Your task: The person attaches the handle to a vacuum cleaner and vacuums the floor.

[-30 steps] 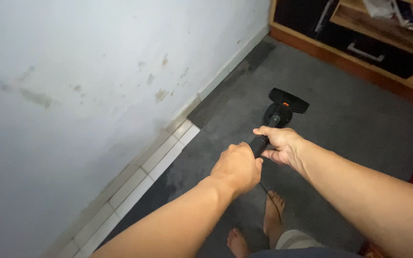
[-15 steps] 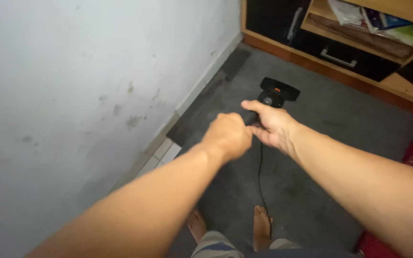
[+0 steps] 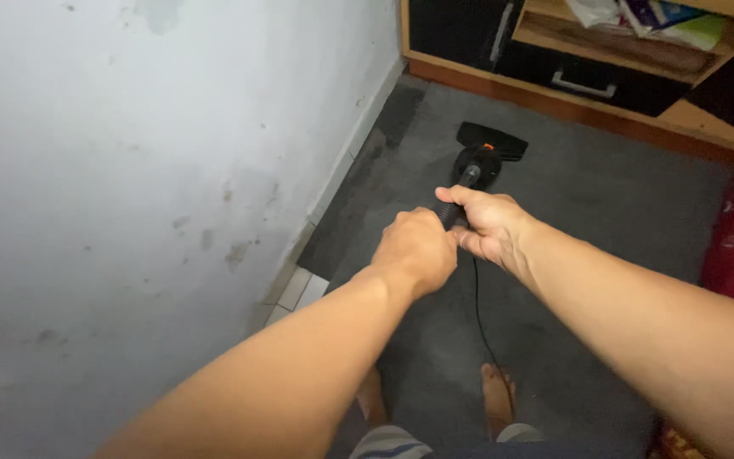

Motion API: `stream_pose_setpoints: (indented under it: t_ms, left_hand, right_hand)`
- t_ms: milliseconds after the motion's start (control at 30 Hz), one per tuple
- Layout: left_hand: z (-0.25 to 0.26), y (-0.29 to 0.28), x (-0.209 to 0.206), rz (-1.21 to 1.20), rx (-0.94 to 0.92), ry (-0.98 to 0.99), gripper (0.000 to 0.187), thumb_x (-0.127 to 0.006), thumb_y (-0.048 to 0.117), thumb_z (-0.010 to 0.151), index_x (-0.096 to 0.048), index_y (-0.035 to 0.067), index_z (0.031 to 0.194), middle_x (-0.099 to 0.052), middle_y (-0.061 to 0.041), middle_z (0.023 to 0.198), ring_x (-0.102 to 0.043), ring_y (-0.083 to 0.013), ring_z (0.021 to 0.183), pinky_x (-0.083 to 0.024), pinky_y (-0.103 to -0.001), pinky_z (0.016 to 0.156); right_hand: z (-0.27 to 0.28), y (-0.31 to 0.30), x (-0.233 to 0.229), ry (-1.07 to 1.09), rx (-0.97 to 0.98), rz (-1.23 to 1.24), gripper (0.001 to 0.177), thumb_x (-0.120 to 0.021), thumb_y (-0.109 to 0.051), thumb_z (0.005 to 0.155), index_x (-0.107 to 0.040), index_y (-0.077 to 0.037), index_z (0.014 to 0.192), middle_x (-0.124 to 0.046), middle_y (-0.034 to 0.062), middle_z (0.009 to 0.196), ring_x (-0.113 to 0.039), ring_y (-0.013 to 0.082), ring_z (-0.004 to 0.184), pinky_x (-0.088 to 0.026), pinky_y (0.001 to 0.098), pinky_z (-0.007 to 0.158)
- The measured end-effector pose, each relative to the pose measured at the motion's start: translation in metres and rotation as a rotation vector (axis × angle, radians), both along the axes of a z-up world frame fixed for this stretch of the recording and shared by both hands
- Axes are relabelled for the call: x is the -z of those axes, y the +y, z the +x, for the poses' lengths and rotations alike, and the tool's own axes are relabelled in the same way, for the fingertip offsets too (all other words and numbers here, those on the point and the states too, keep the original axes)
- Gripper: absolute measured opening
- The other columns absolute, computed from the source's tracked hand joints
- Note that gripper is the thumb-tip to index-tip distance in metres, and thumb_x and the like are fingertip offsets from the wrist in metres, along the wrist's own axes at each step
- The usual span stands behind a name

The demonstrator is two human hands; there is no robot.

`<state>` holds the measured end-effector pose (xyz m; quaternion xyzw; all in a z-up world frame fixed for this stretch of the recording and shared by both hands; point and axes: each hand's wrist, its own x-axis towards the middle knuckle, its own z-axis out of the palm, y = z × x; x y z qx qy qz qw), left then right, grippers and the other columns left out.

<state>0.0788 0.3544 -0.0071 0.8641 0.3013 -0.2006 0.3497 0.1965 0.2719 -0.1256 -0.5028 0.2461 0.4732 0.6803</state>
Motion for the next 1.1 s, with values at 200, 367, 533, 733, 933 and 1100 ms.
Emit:
stream_pose_setpoints:
  t_ms: [200,367,533,733,933,1100]
  left_hand:
    - [-0.041,0.051,-0.008,-0.033,0.007,0.028,0.035,-0.063,0.028,0.095,-0.07,0.002,0.118,-0.071,-0.02,0.122,-0.068,-0.037,0.116,-0.056,-0.045,0.097]
    - [-0.09,0.088,0.014,0.047,0.12,-0.085,0.045,-0.063,0.029,0.097,-0.061,-0.003,0.128,-0.066,-0.025,0.125,-0.063,-0.0408,0.119,-0.052,-0.045,0.101]
    - [-0.132,0.096,0.017,0.012,0.078,-0.051,0.051,-0.062,0.026,0.095,-0.054,-0.003,0.136,-0.065,-0.024,0.126,-0.064,-0.04,0.119,-0.054,-0.044,0.099]
    - [-0.165,0.08,0.015,0.033,0.069,-0.082,0.051,-0.063,0.03,0.096,-0.055,-0.006,0.132,-0.065,-0.028,0.125,-0.063,-0.0414,0.119,-0.053,-0.046,0.1]
    - [-0.204,0.04,-0.001,-0.008,0.013,-0.02,0.044,-0.06,0.031,0.098,-0.058,-0.005,0.123,-0.068,-0.025,0.12,-0.065,-0.0394,0.118,-0.055,-0.047,0.098]
    - [-0.234,-0.005,-0.015,-0.066,-0.076,0.047,0.043,-0.063,0.028,0.096,-0.055,-0.005,0.124,-0.066,-0.026,0.124,-0.065,-0.04,0.119,-0.056,-0.045,0.099]
  right_hand:
    - [-0.041,0.048,0.009,0.026,0.069,0.044,0.036,-0.07,-0.007,0.091,-0.049,0.009,0.116,-0.064,0.0245,0.113,-0.074,0.0319,0.093,-0.066,0.0429,0.084]
    - [-0.088,0.081,0.006,0.063,0.025,-0.019,0.036,-0.068,-0.009,0.094,-0.05,0.015,0.114,-0.066,0.0265,0.11,-0.072,0.032,0.091,-0.064,0.0421,0.086]
    - [-0.13,0.091,0.0,0.075,-0.006,-0.022,0.031,-0.066,-0.01,0.094,-0.054,0.013,0.113,-0.068,0.0224,0.103,-0.073,0.0289,0.089,-0.065,0.04,0.086]
    - [-0.159,0.078,0.003,0.054,-0.07,-0.049,0.037,-0.066,-0.01,0.095,-0.05,0.017,0.114,-0.067,0.0264,0.105,-0.073,0.0337,0.092,-0.065,0.0413,0.086]
    - [-0.193,0.045,0.004,0.051,-0.131,-0.055,0.036,-0.065,-0.01,0.092,-0.054,0.013,0.117,-0.069,0.0249,0.108,-0.074,0.0341,0.09,-0.064,0.0445,0.084]
    - [-0.227,0.008,-0.002,0.064,-0.156,-0.044,0.032,-0.065,-0.011,0.092,-0.057,0.013,0.112,-0.069,0.0235,0.101,-0.074,0.0327,0.086,-0.065,0.0418,0.08]
